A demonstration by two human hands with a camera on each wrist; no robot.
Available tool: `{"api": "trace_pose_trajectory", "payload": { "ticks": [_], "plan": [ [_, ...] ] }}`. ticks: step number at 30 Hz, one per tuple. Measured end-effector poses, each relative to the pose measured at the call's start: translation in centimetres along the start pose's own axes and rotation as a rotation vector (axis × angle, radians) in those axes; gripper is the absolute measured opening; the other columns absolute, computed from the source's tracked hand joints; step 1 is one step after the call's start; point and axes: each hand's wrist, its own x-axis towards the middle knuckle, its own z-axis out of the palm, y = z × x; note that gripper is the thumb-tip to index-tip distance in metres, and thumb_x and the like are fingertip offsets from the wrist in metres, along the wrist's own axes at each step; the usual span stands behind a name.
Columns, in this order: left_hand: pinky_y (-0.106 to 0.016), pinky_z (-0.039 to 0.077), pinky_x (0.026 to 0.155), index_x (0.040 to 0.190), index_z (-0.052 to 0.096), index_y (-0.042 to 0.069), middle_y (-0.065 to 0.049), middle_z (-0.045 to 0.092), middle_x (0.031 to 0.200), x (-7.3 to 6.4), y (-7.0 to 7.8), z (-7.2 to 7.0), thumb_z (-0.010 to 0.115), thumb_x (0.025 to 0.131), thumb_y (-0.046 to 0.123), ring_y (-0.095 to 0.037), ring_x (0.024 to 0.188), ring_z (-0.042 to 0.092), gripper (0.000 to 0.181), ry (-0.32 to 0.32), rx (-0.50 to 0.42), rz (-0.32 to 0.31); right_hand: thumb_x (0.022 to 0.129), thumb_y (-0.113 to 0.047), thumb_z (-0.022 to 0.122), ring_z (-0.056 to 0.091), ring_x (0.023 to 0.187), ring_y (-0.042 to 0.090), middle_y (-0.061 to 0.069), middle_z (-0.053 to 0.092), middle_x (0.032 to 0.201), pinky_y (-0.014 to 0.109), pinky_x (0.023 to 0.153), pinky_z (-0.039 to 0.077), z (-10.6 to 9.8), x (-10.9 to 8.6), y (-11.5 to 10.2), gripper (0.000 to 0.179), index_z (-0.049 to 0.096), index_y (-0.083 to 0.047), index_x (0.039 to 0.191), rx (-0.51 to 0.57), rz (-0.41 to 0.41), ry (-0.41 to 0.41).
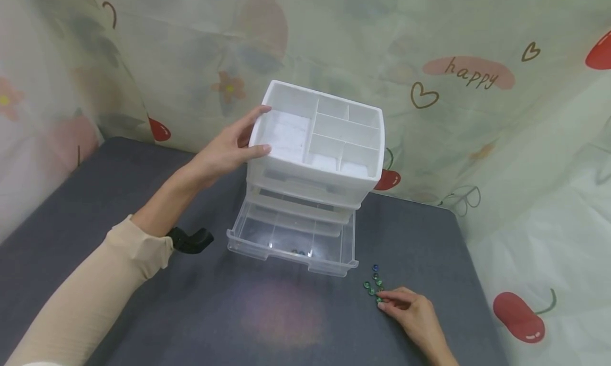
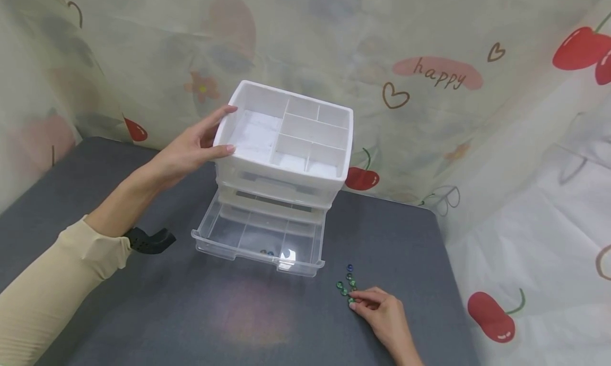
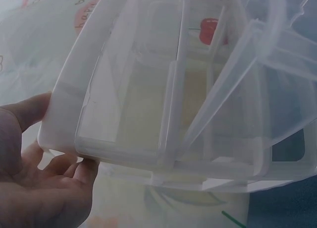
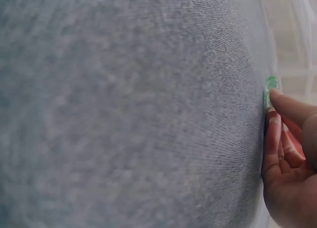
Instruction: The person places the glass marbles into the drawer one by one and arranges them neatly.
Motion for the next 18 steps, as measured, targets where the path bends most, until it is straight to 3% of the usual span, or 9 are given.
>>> {"api": "trace_pose_trajectory", "payload": {
  "ticks": [9,18],
  "plan": [
    [-0.039,0.034,0.095,0.146,0.018,0.020,-0.004,0.021,0.148,-0.1,0.4,0.2,0.057,0.089,0.007,-0.022,0.131,0.028,0.070,0.002,-0.042,-0.001,0.072,-0.018,0.077,0.061,0.069,0.013,0.003,0.065,0.077,0.023,0.062,0.049,-0.1,-0.3,0.5,0.018,0.072,-0.013,0.088,0.218,-0.037,0.031],
    [-0.041,0.030,0.098,0.146,0.017,0.019,-0.002,0.016,0.150,-0.1,0.4,0.1,0.057,0.090,0.007,-0.021,0.133,0.024,0.070,0.004,-0.032,0.003,0.075,-0.004,0.073,0.063,0.073,0.016,0.013,0.067,0.085,0.023,0.064,0.050,-1.3,-0.9,-3.8,0.019,0.068,0.002,0.092,0.256,-0.015,-0.002]
  ]
}}
